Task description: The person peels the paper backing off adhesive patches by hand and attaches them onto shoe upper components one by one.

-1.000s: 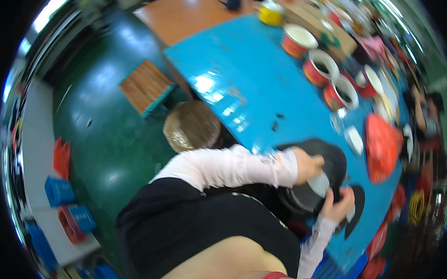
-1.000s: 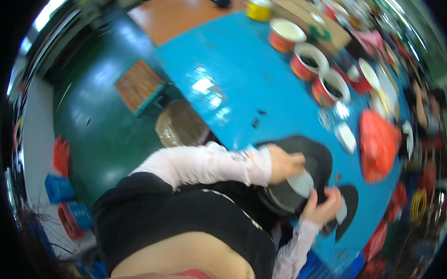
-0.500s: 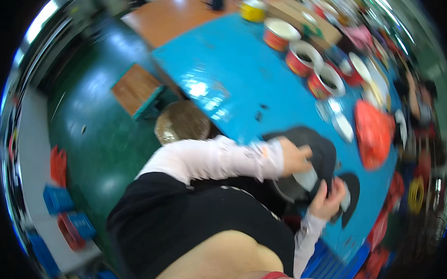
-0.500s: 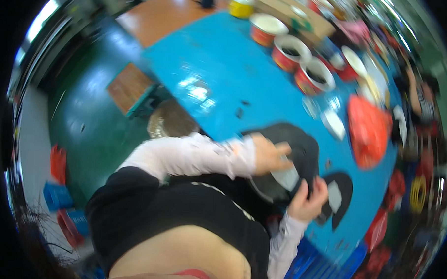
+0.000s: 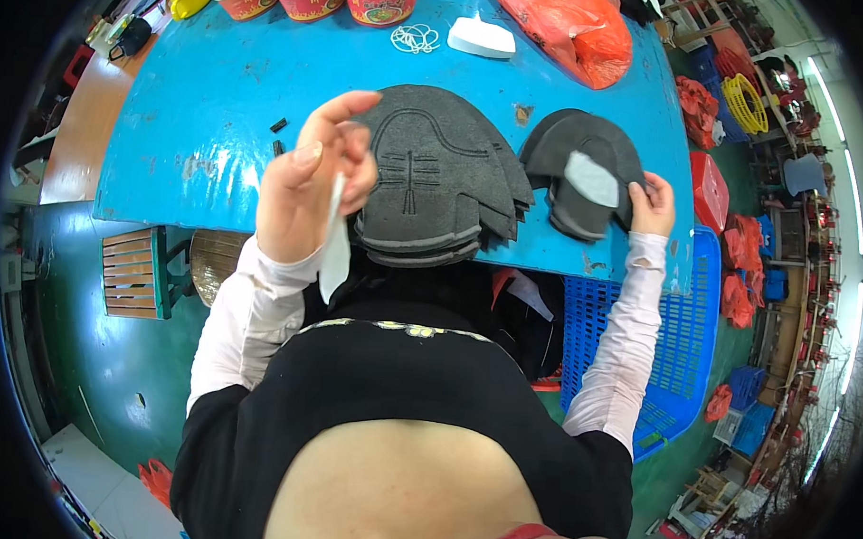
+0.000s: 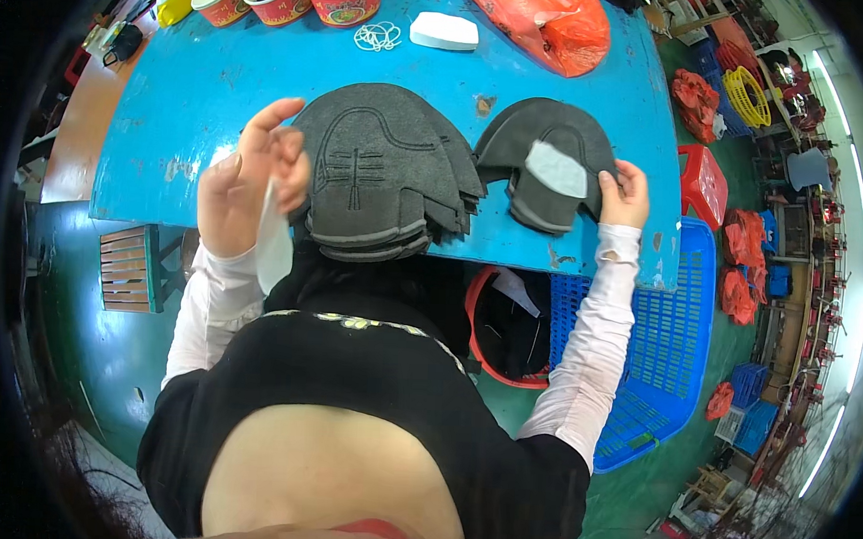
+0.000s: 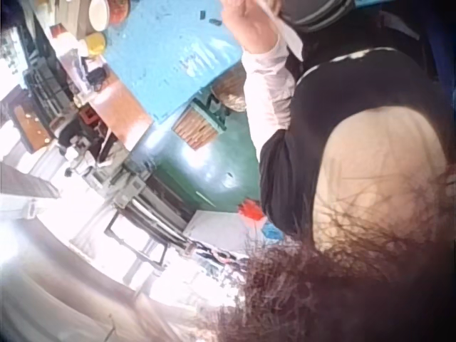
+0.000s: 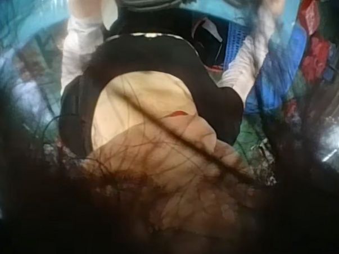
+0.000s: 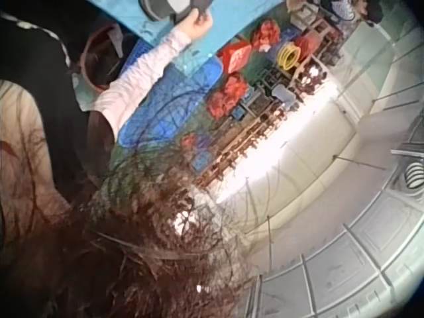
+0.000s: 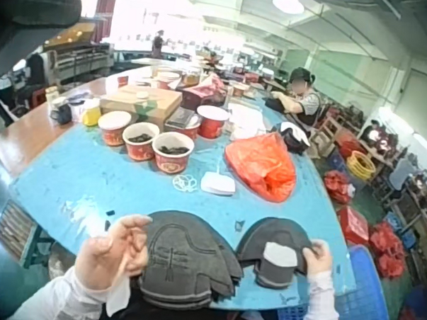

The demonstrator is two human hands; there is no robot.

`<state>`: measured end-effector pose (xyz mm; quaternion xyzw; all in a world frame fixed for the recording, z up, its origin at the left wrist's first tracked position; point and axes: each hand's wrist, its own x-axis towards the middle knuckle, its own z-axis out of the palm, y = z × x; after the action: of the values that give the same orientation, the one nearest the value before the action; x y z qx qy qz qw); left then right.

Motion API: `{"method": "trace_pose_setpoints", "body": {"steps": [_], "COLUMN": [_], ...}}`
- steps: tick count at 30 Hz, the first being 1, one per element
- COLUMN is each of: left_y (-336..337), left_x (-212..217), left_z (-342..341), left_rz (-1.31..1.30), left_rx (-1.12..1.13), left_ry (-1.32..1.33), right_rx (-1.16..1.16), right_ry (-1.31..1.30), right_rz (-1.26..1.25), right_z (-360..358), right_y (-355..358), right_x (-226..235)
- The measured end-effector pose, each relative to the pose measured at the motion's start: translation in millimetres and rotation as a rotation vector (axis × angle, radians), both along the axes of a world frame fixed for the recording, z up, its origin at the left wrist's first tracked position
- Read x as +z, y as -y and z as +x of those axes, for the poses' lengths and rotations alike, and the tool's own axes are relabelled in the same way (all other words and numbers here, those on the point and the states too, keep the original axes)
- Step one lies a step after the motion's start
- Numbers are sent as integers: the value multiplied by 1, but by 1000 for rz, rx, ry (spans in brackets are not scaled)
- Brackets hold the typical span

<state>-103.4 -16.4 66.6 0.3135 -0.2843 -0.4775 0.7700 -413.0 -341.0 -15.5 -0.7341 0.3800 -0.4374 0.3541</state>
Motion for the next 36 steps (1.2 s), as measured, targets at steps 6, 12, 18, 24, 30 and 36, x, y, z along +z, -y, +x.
{"method": "trace_pose_setpoints", "body": {"steps": [6,12,18,24,30,36], "left_y": [12,26,8,0,-21,-9], "left_x": [1,-14,-18,-27,-16,-30], "left_z": [-14,-29,-12,-8,1,-20], "left_rz": [-63,-115,-191,-143,55,-80], "left_rx": [5,407,481,519,972,481], "left_ry": [-298,65,60,65,1318,986], "right_rx": [-332,641,739,707,575,642], "right_ry": [-310,48,453,449,322,390], "right_rz": [-700,393,870,891,319,243], "right_z": [19,109,137,152,154,178], "right_y": [-39,-189,-213,-223,-217,-239], "right_x": [45,81,68,63,83,70]}}
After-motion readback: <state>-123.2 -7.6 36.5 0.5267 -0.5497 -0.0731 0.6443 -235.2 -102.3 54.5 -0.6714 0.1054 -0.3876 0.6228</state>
